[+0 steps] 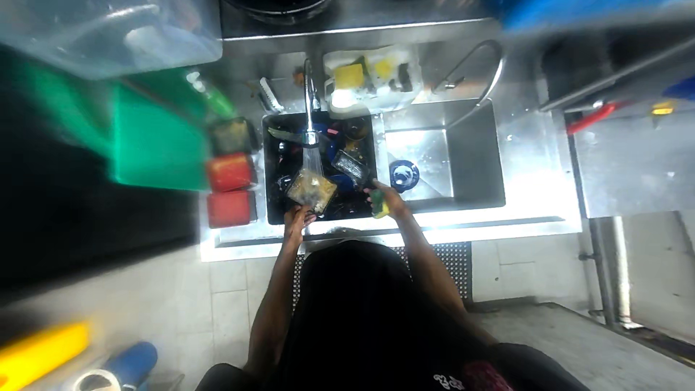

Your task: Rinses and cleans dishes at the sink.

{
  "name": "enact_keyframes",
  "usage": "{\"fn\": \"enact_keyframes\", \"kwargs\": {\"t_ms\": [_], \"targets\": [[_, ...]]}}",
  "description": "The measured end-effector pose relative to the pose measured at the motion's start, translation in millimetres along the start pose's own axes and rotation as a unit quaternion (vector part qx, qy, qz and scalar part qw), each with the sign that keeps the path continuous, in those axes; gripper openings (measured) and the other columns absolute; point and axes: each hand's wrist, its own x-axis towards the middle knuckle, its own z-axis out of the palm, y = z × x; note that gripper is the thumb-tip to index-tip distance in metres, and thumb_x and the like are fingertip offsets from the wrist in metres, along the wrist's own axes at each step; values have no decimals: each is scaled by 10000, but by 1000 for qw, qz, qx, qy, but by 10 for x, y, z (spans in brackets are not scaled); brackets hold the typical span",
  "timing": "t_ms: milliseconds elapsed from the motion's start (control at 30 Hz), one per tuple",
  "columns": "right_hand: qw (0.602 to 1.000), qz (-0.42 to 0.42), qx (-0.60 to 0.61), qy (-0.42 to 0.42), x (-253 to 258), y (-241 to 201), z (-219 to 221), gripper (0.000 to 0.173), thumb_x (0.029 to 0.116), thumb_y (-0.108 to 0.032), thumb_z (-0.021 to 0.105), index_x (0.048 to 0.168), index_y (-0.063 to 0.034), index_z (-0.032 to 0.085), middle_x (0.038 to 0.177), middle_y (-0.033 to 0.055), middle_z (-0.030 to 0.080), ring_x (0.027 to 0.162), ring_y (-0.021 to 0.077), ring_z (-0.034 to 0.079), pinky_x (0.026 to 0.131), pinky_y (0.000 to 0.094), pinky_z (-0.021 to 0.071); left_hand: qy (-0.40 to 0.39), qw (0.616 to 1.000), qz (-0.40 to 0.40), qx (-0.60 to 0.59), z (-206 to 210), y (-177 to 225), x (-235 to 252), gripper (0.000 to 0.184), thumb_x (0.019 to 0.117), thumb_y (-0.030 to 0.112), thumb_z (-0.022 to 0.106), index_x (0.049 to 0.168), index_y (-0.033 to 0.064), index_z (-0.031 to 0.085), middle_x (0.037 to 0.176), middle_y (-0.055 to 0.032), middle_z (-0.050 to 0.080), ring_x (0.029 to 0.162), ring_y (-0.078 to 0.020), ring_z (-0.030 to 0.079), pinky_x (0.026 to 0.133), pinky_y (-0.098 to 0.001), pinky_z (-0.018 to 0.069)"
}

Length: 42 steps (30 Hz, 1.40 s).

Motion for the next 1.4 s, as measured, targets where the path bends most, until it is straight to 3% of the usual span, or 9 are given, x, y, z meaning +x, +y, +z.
{"fn": "enact_keyframes", "kwargs": {"t_ms": [200,267,333,400,567,700,833,1133,1400], "targets": [[985,-32,149,83,-106,156,-605,394,1066,-445,439,1313,-165,564,1125,40,709,743,128,668,619,297,562,19,1000,9,0,4,44,-17,275,996,107,646,1184,-79,569,929,-186,690,737,-222,724,693,-344,637],[980,-32,178,86,-100,255,-802,393,1064,-435,434,1329,-163,536,1108,60,681,721,145,647,606,312,559,24,1000,2,-7,32,28,-28,275,997,115,648,1180,-76,573,921,-184,695,729,-221,723,685,-344,636],[977,-31,181,112,-131,344,-968,413,1069,-435,445,1339,-134,530,1034,81,694,690,159,655,576,320,567,26,1000,-3,-11,58,3,-45,289,997,119,650,1198,-70,562,931,-182,689,734,-220,719,688,-344,632],[975,-38,158,153,-181,448,-1133,379,1077,-413,445,1235,-99,585,933,65,696,677,154,652,578,323,568,28,999,-3,-15,75,-37,-59,305,987,117,663,1205,-69,560,946,-183,687,746,-221,717,696,-345,631],[953,-66,191,228,-394,812,-1551,402,1107,-374,377,1217,-40,572,888,99,685,659,175,652,582,338,575,51,999,9,-17,62,-155,-39,341,978,96,669,1234,-87,540,960,-199,680,748,-229,721,689,-351,636],[940,-38,267,207,-552,986,-1758,490,1111,-410,233,999,-56,553,700,79,628,577,190,633,534,369,583,62,998,16,-28,49,-164,-23,304,980,87,660,1199,-94,552,934,-190,681,735,-226,715,679,-353,632],[933,-58,295,199,-650,1023,-1784,530,1106,-406,190,903,-73,548,670,76,624,576,209,636,552,399,589,67,997,18,-45,57,-73,-39,278,976,83,665,1181,-71,560,918,-176,678,723,-219,710,676,-351,629],[931,-35,303,203,-552,965,-1770,496,1106,-419,232,942,-75,549,682,64,617,570,174,629,536,347,581,66,995,21,-75,79,216,81,322,957,154,704,1204,-17,586,959,-157,695,773,-231,719,721,-380,631],[942,-19,293,160,-572,978,-1808,565,1093,-477,179,923,-94,558,693,53,625,600,179,642,562,375,593,86,992,15,-93,119,390,97,293,972,183,669,1172,-18,595,931,-138,694,766,-210,722,717,-360,634]]}}
